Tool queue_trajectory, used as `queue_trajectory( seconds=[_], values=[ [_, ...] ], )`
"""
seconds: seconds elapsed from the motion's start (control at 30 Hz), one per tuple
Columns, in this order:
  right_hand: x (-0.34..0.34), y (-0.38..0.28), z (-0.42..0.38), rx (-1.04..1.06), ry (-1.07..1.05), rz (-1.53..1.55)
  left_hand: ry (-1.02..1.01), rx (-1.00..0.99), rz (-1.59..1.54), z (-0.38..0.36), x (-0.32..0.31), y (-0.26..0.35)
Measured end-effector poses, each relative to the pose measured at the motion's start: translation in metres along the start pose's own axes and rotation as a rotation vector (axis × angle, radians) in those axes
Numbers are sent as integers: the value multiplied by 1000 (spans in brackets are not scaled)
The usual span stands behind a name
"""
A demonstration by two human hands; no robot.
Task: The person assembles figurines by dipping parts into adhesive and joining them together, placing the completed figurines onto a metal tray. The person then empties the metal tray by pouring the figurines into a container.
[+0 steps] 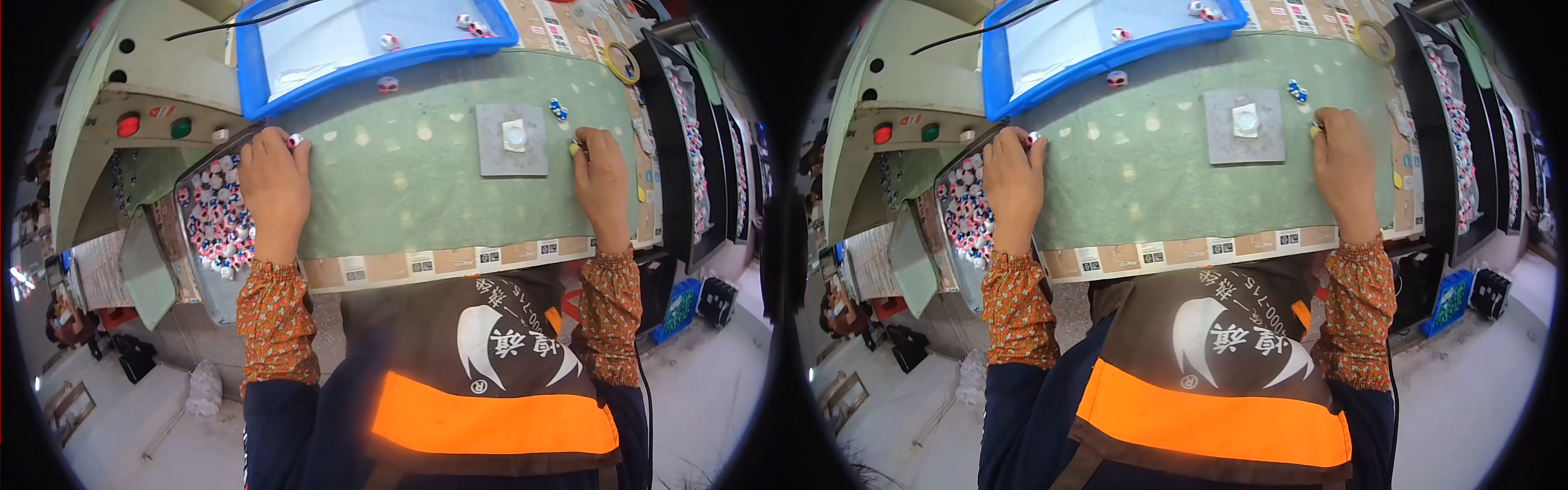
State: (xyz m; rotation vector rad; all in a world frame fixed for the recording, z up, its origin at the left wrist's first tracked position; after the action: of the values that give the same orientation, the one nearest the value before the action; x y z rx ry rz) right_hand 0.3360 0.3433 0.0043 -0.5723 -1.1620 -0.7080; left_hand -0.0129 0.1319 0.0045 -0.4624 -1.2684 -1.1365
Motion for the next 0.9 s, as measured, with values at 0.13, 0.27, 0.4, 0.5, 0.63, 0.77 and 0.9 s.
queue_trajectory(
  seconds=[0.13, 0.27, 0.4, 0.5, 0.63, 0.77, 0.9],
  values=[
    [-7, 5, 0, -84, 12, 86, -51, 2, -106, -6, -1, 13],
    [-6, 8, -1, -128, 17, 138, -15, 69, -432, -11, 6, 20],
    [-4, 11, 0, -109, 6, 117, -89, 239, -927, -20, 9, 37],
    [-2, 14, 2, -104, -26, 102, -210, 417, -1367, -33, 4, 60],
    [-1, 17, 3, -206, -89, 251, -402, 562, -1717, -51, -14, 93],
    [-7, 12, 1, -318, -215, 491, -457, 662, -1941, -62, -36, 120],
    [-5, -1, 4, -292, -251, 640, -509, 770, -2038, -67, -51, 134]
  ],
)
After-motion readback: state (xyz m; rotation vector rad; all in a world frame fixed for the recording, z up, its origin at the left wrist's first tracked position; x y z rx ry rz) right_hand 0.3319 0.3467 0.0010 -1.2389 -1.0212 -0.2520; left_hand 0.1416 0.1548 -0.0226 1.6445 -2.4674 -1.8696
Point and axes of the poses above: each hand's wrist, its own z-axis towards the middle knuckle, its own x-axis out of the back of the hand, y = z × x, the point moved 5 cm from there along z, towards the middle knuckle, and after that the axes turned 15 degrees about -z, right-handed, at the moved point
